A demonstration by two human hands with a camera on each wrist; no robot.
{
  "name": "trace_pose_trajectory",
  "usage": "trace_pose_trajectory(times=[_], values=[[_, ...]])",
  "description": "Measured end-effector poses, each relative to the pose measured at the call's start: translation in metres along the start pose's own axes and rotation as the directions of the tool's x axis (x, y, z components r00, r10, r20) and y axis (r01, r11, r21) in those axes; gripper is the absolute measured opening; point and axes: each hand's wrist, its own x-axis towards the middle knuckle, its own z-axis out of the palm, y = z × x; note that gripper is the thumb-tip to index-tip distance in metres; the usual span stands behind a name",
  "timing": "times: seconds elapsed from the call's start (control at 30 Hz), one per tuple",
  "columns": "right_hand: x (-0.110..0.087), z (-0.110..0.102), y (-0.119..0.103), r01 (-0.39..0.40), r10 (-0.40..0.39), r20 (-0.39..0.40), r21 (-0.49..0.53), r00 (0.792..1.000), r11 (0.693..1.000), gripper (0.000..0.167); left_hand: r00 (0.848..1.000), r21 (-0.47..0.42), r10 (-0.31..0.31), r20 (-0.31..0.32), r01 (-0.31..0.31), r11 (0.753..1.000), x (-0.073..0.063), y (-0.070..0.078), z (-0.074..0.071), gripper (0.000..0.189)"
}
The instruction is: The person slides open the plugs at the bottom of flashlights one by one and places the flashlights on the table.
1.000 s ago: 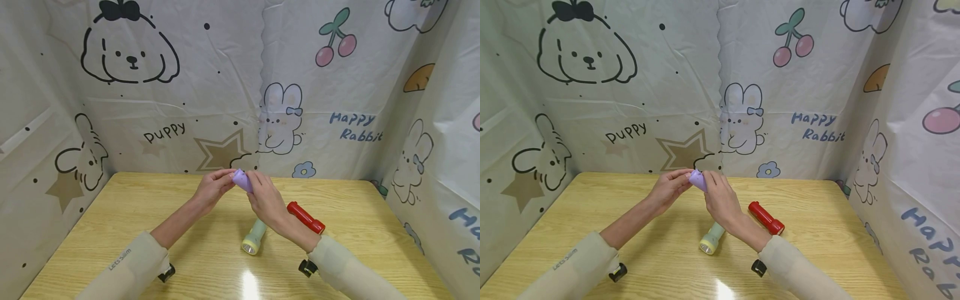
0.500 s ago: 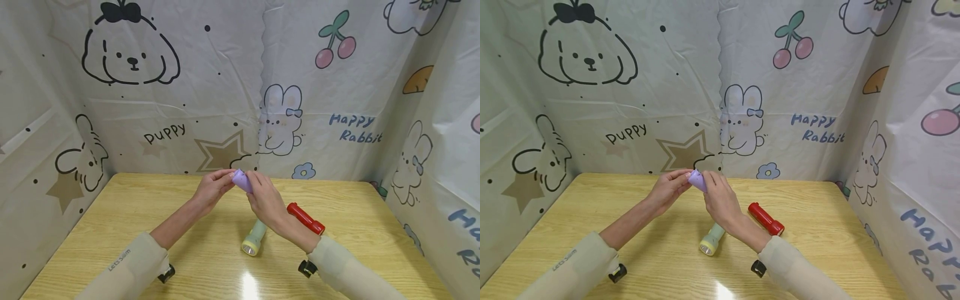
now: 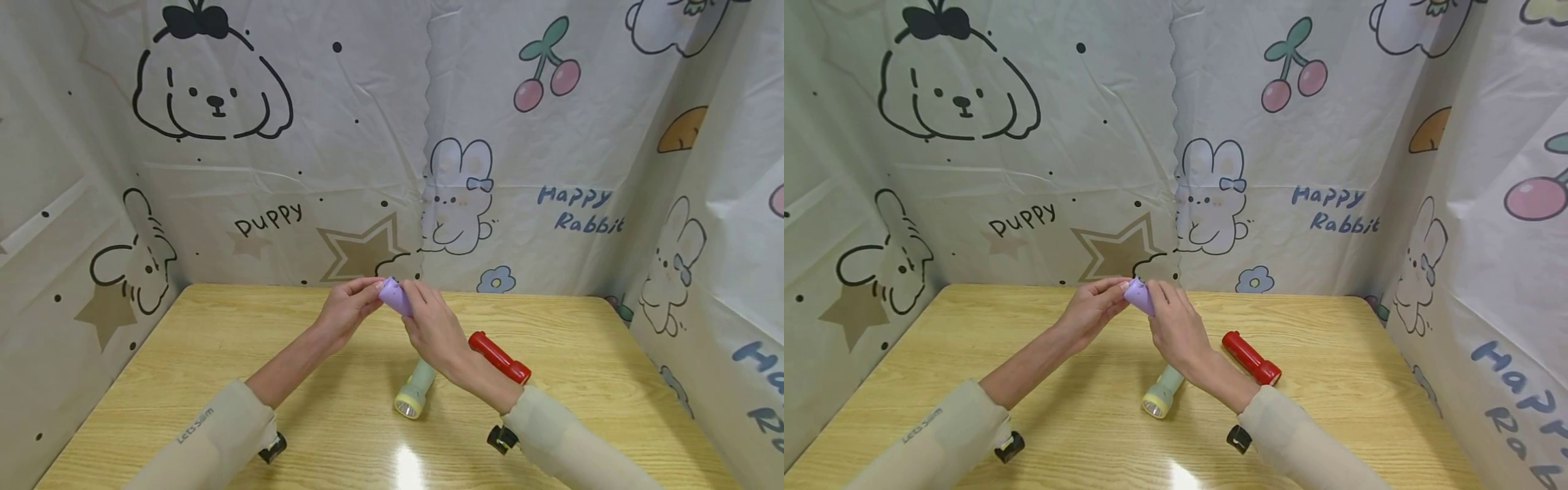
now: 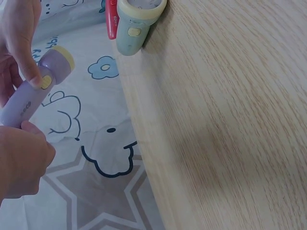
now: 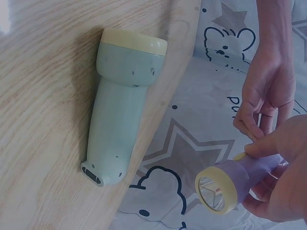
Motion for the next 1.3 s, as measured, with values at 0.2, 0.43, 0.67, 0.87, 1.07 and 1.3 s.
trace_pose_trajectory(times=[0.2, 0.43, 0.67, 0.87, 1.07, 1.3], values=[[-0.0004, 0.0008, -0.0001, -0.004, 0.004, 0.002, 0.0, 1.0, 1.0, 0.054, 0.999, -0.004, -0.002, -0.033, 0.002, 1.0, 0.0006, -0.0006, 0.0015, 0.029], [-0.001, 0.0013, 0.0001, -0.002, 0.002, 0.005, 0.004, 1.0, 1.0, 0.054, 0.999, 0.009, -0.01, -0.05, 0.011, 1.0, 0.0004, -0.0004, 0.0024, 0.028], [-0.0013, 0.0017, -0.0001, -0.006, 0.006, 0.007, 0.01, 1.0, 1.0, 0.054, 0.998, 0.033, -0.022, -0.053, 0.023, 0.999, 0.0002, -0.0008, 0.002, 0.029], [-0.0015, 0.003, -0.0002, -0.019, 0.018, 0.013, 0.016, 1.0, 1.0, 0.055, 0.998, 0.051, -0.018, -0.053, 0.021, 0.998, 0.0003, -0.0011, 0.0017, 0.029], [-0.0022, 0.0043, 0.0003, -0.018, 0.017, 0.01, 0.04, 1.0, 0.999, 0.054, 0.999, 0.057, -0.013, -0.051, 0.016, 0.998, 0.0011, -0.0011, 0.0018, 0.027], [-0.0021, 0.0053, 0.0008, -0.016, 0.016, -0.009, 0.057, 1.0, 0.998, 0.054, 0.999, 0.082, 0.0, -0.048, 0.004, 0.997, 0.0019, 0.0014, 0.0027, 0.026]])
